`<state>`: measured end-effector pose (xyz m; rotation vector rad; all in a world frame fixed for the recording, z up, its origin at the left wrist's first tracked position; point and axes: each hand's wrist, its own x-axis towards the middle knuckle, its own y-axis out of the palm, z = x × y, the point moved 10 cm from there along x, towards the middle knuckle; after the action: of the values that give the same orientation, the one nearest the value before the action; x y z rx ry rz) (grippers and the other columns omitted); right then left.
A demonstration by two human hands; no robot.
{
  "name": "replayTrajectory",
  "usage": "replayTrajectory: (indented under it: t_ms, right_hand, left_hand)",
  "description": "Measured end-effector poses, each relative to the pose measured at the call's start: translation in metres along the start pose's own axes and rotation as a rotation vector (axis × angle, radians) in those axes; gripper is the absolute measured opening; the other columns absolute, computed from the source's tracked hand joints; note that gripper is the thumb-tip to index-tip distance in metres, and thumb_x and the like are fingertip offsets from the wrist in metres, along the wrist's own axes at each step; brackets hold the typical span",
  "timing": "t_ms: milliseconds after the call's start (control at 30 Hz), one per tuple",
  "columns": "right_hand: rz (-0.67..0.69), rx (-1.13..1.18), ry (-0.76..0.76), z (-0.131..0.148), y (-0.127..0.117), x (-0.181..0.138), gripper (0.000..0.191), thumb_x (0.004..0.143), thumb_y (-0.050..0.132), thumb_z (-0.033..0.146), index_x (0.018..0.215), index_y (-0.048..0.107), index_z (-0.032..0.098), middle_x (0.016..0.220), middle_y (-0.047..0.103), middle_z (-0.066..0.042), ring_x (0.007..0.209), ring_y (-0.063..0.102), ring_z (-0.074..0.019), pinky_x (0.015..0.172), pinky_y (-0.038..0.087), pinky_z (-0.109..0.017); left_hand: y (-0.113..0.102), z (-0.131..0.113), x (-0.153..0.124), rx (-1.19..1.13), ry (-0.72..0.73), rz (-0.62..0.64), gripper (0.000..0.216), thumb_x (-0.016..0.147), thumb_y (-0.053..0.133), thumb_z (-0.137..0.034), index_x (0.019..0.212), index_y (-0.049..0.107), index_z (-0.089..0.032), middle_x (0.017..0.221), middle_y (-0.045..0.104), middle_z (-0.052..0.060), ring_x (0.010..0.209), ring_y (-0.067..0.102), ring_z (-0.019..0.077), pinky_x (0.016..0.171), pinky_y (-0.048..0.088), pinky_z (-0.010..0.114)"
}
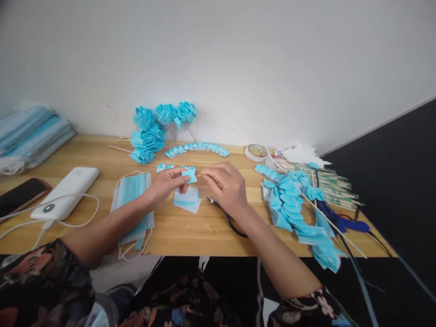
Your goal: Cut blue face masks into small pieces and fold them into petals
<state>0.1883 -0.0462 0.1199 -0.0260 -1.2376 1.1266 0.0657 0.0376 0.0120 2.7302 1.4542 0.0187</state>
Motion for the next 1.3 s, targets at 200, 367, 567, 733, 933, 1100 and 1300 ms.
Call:
replayTrajectory:
  t_ms: [200, 367, 567, 733, 933, 1100, 1300]
  right_hand:
    - [-0.032, -0.118, -0.351, 0.017, 0.022, 0.001, 0.016, 0.088, 0.06, 0.016, 0.097, 0.069, 0.026, 0.083, 0.068, -0.003, 0.078, 0.061, -0.0178, 0.071, 0.05, -0.034]
    - [-0.038, -0.147, -0.385, 0.01, 0.029, -0.005, 0.018, 0.089, 0.059, 0.014, 0.099, 0.069, 0.025, 0.082, 0.068, -0.004, 0.077, 0.062, -0.0178, 0.07, 0.05, -0.034]
    - [-0.02, -0.119, -0.385, 0.01, 0.032, -0.007, 0.019, 0.089, 0.059, 0.014, 0.1, 0.069, 0.025, 0.083, 0.068, -0.004, 0.078, 0.062, -0.0178, 0.07, 0.05, -0.034]
    - [-0.013, -0.126, -0.406, 0.011, 0.033, -0.008, 0.02, 0.088, 0.059, 0.012, 0.102, 0.067, 0.024, 0.083, 0.068, -0.004, 0.078, 0.062, -0.0176, 0.069, 0.05, -0.033]
    - [0.003, -0.12, -0.421, 0.011, 0.035, -0.011, 0.02, 0.087, 0.061, 0.011, 0.102, 0.067, 0.023, 0.084, 0.068, -0.004, 0.078, 0.061, -0.0177, 0.07, 0.05, -0.033]
    - [0.013, -0.117, -0.403, 0.011, 0.035, -0.01, 0.019, 0.088, 0.06, 0.011, 0.102, 0.067, 0.022, 0.084, 0.068, -0.005, 0.078, 0.06, -0.0176, 0.069, 0.05, -0.032]
    - [0.026, -0.112, -0.406, 0.012, 0.036, -0.01, 0.019, 0.086, 0.062, 0.01, 0.101, 0.067, 0.02, 0.083, 0.068, -0.006, 0.078, 0.06, -0.0178, 0.07, 0.05, -0.032]
  left_hand:
    - [0.004, 0.0, 0.0, -0.017, -0.018, 0.035, 0.029, 0.074, 0.067, -0.042, 0.066, 0.054, -0.016, 0.053, 0.058, -0.002, 0.048, 0.05, 0.0081, 0.052, 0.04, 0.022]
    - [0.005, 0.003, 0.0, -0.045, -0.043, 0.045, 0.029, 0.072, 0.069, -0.041, 0.066, 0.053, -0.016, 0.051, 0.058, -0.002, 0.045, 0.049, 0.0078, 0.05, 0.04, 0.022]
    - [0.007, 0.007, 0.0, -0.05, -0.067, 0.055, 0.029, 0.073, 0.068, -0.041, 0.067, 0.053, -0.017, 0.051, 0.057, -0.003, 0.045, 0.05, 0.0077, 0.049, 0.04, 0.022]
    - [0.008, 0.007, -0.001, -0.065, -0.056, 0.061, 0.027, 0.074, 0.067, -0.038, 0.067, 0.053, -0.017, 0.05, 0.058, -0.003, 0.044, 0.049, 0.008, 0.048, 0.04, 0.022]
    - [0.008, 0.007, -0.001, -0.068, -0.064, 0.056, 0.025, 0.074, 0.067, -0.037, 0.069, 0.054, -0.017, 0.05, 0.057, -0.003, 0.045, 0.049, 0.008, 0.049, 0.04, 0.022]
    - [0.008, 0.005, -0.001, -0.07, -0.049, 0.059, 0.025, 0.074, 0.067, -0.037, 0.069, 0.054, -0.016, 0.052, 0.058, -0.003, 0.046, 0.05, 0.008, 0.05, 0.04, 0.022]
    - [0.008, 0.004, 0.0, -0.071, -0.035, 0.069, 0.028, 0.074, 0.068, -0.04, 0.069, 0.054, -0.016, 0.052, 0.058, -0.003, 0.046, 0.051, 0.0079, 0.051, 0.04, 0.022]
